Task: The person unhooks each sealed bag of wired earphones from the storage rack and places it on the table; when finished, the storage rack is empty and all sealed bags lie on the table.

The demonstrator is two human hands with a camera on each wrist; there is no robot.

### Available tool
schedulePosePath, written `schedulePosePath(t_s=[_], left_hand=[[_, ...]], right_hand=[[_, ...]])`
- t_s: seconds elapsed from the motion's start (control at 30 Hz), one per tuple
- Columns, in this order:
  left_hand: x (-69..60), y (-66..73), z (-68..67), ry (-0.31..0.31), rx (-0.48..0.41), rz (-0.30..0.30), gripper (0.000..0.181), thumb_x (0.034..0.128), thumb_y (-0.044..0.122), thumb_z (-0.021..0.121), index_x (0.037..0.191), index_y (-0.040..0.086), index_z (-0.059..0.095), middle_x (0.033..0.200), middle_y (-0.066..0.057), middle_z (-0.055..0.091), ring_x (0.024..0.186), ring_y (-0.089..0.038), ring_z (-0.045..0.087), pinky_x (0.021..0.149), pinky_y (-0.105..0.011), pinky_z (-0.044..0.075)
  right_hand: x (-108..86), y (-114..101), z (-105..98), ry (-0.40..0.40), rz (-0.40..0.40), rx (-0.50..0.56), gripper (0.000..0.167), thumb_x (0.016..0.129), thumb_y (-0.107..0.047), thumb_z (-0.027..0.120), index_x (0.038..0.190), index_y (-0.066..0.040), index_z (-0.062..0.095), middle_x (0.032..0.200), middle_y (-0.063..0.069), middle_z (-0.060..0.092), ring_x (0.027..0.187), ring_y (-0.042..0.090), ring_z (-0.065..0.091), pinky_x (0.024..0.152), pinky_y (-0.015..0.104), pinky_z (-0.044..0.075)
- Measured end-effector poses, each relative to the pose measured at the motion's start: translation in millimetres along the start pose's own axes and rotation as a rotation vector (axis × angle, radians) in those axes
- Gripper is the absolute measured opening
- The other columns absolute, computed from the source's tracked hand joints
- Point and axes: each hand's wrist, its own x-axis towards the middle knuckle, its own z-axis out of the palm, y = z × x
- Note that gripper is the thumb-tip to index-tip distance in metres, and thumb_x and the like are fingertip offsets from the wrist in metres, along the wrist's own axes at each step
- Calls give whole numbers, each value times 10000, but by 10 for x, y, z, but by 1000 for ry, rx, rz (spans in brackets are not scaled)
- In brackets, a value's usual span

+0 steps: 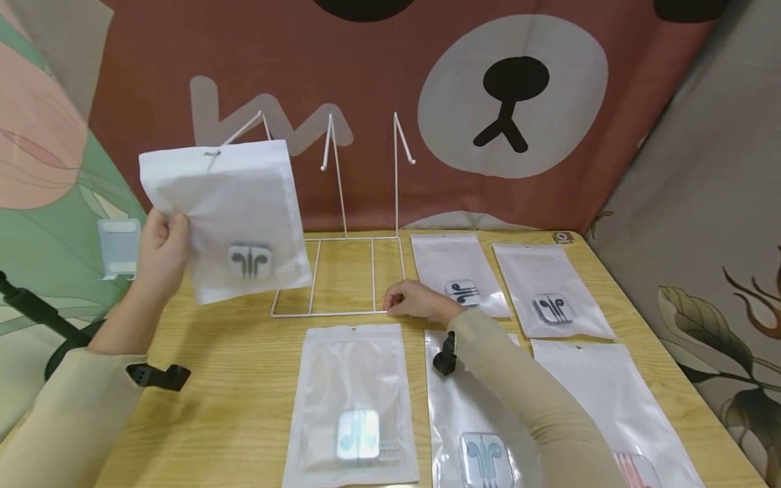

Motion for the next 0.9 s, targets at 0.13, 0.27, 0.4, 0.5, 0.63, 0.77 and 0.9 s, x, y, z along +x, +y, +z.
schedulePosePath(t_s=[0.13, 0.27, 0.4, 0.5, 0.63, 0.77, 0.9], left_hand=[[-75, 39, -36, 23, 34, -15, 227, 999, 228, 349, 1143, 107, 476, 1064, 4, 493, 967, -131, 469, 778, -267, 396], [-137, 84, -76, 5, 39, -39, 233, 1004, 248, 335, 1160, 127, 459, 1093, 13, 490, 1009, -135, 472, 814, -303, 403], [-206, 138, -110, 4, 50, -56, 221, 1000, 263, 348, 1151, 155, 467, 1061, 24, 496, 975, -125, 475, 774, -276, 405], [-286, 173, -159, -19, 80, -60, 224, 997, 286, 350, 1152, 171, 464, 1047, 26, 491, 947, -112, 477, 727, -242, 412], [-395, 178, -249, -88, 52, -52, 223, 996, 287, 356, 1161, 182, 463, 1065, 2, 494, 951, -111, 493, 710, -195, 437], [-521, 117, -349, -162, 33, -64, 229, 997, 283, 360, 1183, 191, 456, 1091, 0, 491, 955, -97, 509, 699, -154, 457], [-665, 17, -440, -252, 73, -121, 285, 1004, 289, 336, 1240, 147, 410, 1128, -37, 465, 941, -66, 509, 688, -168, 471]], right_hand=[[6, 10, -10, -2, 2, -4, 54, 865, -82, 650, 863, -31, 666, 688, 2, 548, 606, 124, 449, 510, 234, 388], [11, 23, -12, -3, 5, -4, 48, 863, -76, 650, 868, -32, 668, 687, 0, 549, 604, 123, 447, 512, 232, 385], [13, 31, -2, 0, 5, 0, 53, 859, -80, 657, 863, -28, 666, 684, 0, 548, 602, 122, 447, 512, 232, 385], [17, 36, 5, 0, -2, -1, 54, 855, -85, 663, 858, -31, 667, 683, -3, 548, 607, 122, 450, 515, 231, 388], [21, 42, 4, 1, -11, -5, 56, 850, -86, 668, 860, -31, 671, 683, -8, 549, 615, 122, 449, 525, 228, 382], [19, 41, -2, 1, -20, -15, 67, 850, -94, 670, 855, -27, 670, 686, -9, 551, 625, 123, 447, 541, 231, 379], [16, 37, -1, 1, -12, -9, 78, 853, -100, 668, 849, -22, 666, 686, -10, 547, 630, 124, 446, 546, 231, 377]])
